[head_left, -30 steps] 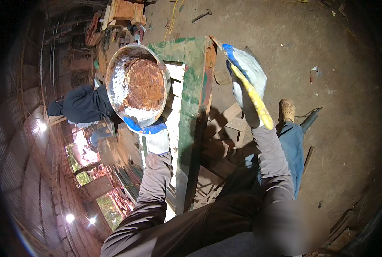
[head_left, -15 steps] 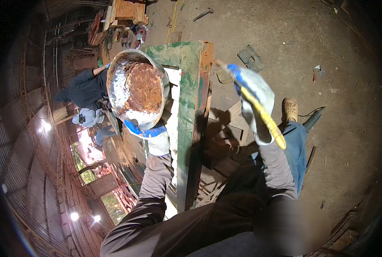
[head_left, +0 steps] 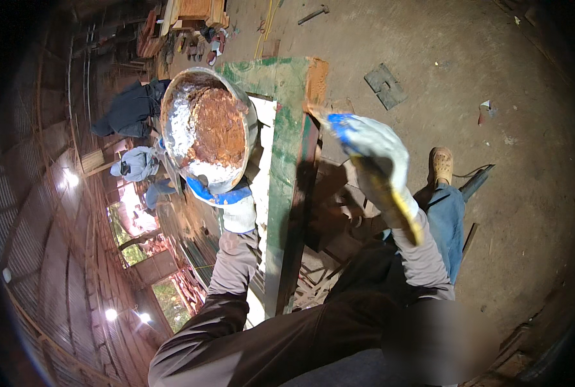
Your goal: The person applies a brown paste to a green wooden slatted panel using a yellow scraper, then uses a white bottle with a red nozzle to apply glue along the panel edges. The person smooths the glue with gloved fingers and continues applying glue to multiple sections of the panel.
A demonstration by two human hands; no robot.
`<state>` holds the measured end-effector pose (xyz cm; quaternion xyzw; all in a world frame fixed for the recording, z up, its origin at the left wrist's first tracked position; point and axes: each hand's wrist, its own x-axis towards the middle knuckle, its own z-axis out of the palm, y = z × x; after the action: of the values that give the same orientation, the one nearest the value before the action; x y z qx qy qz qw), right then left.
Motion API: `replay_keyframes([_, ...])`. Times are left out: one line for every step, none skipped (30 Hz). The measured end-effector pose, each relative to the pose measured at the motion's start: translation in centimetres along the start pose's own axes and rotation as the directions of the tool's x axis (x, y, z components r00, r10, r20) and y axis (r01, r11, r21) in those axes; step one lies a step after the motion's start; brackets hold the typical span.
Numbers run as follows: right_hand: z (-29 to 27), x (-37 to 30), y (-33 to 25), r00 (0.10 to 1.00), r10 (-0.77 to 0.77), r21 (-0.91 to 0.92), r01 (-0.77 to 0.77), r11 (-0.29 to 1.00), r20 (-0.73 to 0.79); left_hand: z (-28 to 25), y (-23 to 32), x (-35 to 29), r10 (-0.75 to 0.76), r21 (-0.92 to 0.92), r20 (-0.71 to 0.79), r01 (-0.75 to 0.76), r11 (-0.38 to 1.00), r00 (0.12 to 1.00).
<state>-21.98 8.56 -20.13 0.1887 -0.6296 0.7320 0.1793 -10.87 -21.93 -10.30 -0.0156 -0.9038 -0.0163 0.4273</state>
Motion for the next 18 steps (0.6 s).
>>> replay_keyframes([-0.2,-0.4,0.0,0.999,0.034,0.04,-0.033,0.999,-0.033,-0.4,0.2,-0.1,-0.012,0.001,0.005,0.012,1.0,1.0])
replay_keyframes([0.0,0.3,1.0,0.99,-0.076,0.059,0.083,0.995,-0.116,-0.7,0.2,-0.3,-0.021,0.002,0.01,0.02,1.0,1.0])
replay_keyframes([-0.6,0.6,1.7,0.994,-0.073,0.026,0.075,0.997,-0.08,-0.8,0.2,-0.5,-0.024,-0.001,0.012,0.024,1.0,1.0])
replay_keyframes([-0.6,1.6,2.2,0.99,-0.076,0.0,0.077,0.997,-0.12,-0.5,0.3,-0.3,-0.02,-0.011,0.015,0.02,1.0,1.0])
replay_keyframes([-0.3,2.7,2.1,0.985,-0.076,-0.017,0.074,0.997,-0.152,-0.6,0.4,-0.1,-0.024,-0.007,0.018,0.024,1.0,1.0])
replay_keyframes([-0.3,3.6,1.6,0.984,-0.068,-0.021,0.066,0.998,-0.165,-0.5,0.4,-0.1,-0.023,-0.007,0.021,0.023,1.0,1.0])
replay_keyframes([0.0,3.6,1.8,0.985,-0.109,-0.04,0.104,0.994,-0.133,-0.5,0.5,-0.1,-0.023,-0.007,0.021,0.023,1.0,1.0])
replay_keyframes([0.3,3.7,2.2,0.984,-0.147,-0.058,0.142,0.988,-0.101,-0.5,0.5,-0.1,-0.022,-0.006,0.019,0.022,1.0,1.0])
replay_keyframes([0.5,3.7,2.4,0.98,-0.185,-0.076,0.18,0.981,-0.068,-0.2,0.4,0.0,-0.016,-0.01,0.022,0.017,1.0,1.0])
replay_keyframes([0.6,3.3,1.9,0.985,-0.158,-0.03,0.157,0.987,-0.065,-0.3,0.6,0.0,-0.016,0.0,0.022,0.016,1.0,1.0])
replay_keyframes([0.6,2.5,1.5,0.991,-0.131,-0.021,0.13,0.991,-0.036,-0.2,0.5,0.1,-0.012,0.007,0.02,0.012,1.0,1.0])
replay_keyframes([0.5,1.4,1.2,0.994,-0.105,-0.015,0.105,0.994,-0.008,-0.2,0.4,0.0,-0.01,0.011,0.02,0.01,1.0,1.0])
replay_keyframes([0.3,0.3,0.9,0.996,-0.087,-0.01,0.087,0.996,0.023,-0.2,0.3,-0.1,-0.015,0.015,0.016,0.015,1.0,1.0])
replay_keyframes([-0.2,-0.6,0.7,0.996,0.065,0.12,-0.072,0.99,0.058,-0.3,0.3,-0.1,-0.018,0.017,0.016,0.018,1.0,1.0])
replay_keyframes([-0.4,-0.8,0.9,0.998,0.044,0.11,-0.048,0.993,0.036,-0.4,0.3,-0.3,-0.023,0.019,0.01,0.022,1.0,1.0])
replay_keyframes([-0.6,-0.5,0.7,1.0,0.026,0.1,-0.027,0.995,0.008,-0.6,0.3,-0.2,-0.03,0.019,0.018,0.03,0.999,0.999])
replay_keyframes([-0.6,-0.3,0.5,1.0,0.008,0.09,-0.006,0.996,-0.02,-0.8,0.4,-0.3,-0.035,0.023,0.02,0.035,0.999,0.999])
replay_keyframes([-0.4,0.2,1.3,0.991,-0.053,0.076,0.063,0.995,-0.125,-1.0,0.4,-0.4,-0.038,0.022,0.022,0.038,0.999,0.999])
